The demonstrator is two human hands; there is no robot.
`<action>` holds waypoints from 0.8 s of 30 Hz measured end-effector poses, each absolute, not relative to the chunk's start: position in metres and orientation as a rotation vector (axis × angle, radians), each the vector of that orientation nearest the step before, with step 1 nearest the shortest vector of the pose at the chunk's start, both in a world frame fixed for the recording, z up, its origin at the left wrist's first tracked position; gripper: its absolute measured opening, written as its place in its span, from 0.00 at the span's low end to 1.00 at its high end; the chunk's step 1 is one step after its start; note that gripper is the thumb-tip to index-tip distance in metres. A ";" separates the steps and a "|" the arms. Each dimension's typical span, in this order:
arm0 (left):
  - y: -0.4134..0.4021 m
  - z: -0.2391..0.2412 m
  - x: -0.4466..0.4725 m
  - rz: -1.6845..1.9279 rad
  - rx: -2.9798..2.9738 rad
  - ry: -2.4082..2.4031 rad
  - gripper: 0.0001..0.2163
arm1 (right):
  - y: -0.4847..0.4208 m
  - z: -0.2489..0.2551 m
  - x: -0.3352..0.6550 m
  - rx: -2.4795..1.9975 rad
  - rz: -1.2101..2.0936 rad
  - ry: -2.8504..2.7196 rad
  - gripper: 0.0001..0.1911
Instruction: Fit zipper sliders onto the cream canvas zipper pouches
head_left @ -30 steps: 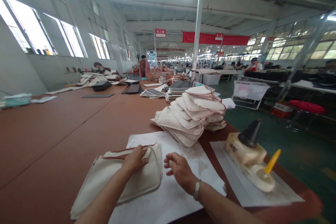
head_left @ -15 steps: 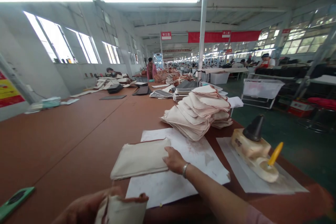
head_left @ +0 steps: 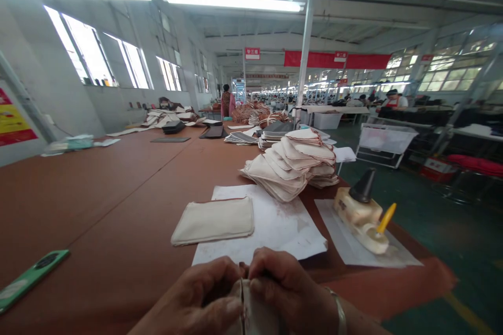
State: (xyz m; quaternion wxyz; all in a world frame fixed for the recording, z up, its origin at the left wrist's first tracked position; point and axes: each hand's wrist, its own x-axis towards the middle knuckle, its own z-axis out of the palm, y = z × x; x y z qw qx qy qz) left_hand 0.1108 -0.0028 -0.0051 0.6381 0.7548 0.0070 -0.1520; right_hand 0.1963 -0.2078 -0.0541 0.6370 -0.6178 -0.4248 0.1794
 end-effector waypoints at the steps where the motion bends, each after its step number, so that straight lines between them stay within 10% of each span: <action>1: -0.008 -0.003 0.112 -0.361 1.669 -0.013 0.17 | -0.211 -0.052 0.194 -1.458 0.359 -0.990 0.13; 16: -0.038 -0.009 0.112 -0.459 1.664 0.068 0.15 | -0.224 -0.051 0.185 -1.438 0.688 -0.833 0.22; 24: -0.040 -0.027 0.116 -0.304 1.987 0.086 0.10 | -0.219 -0.047 0.181 -1.587 0.609 -0.657 0.04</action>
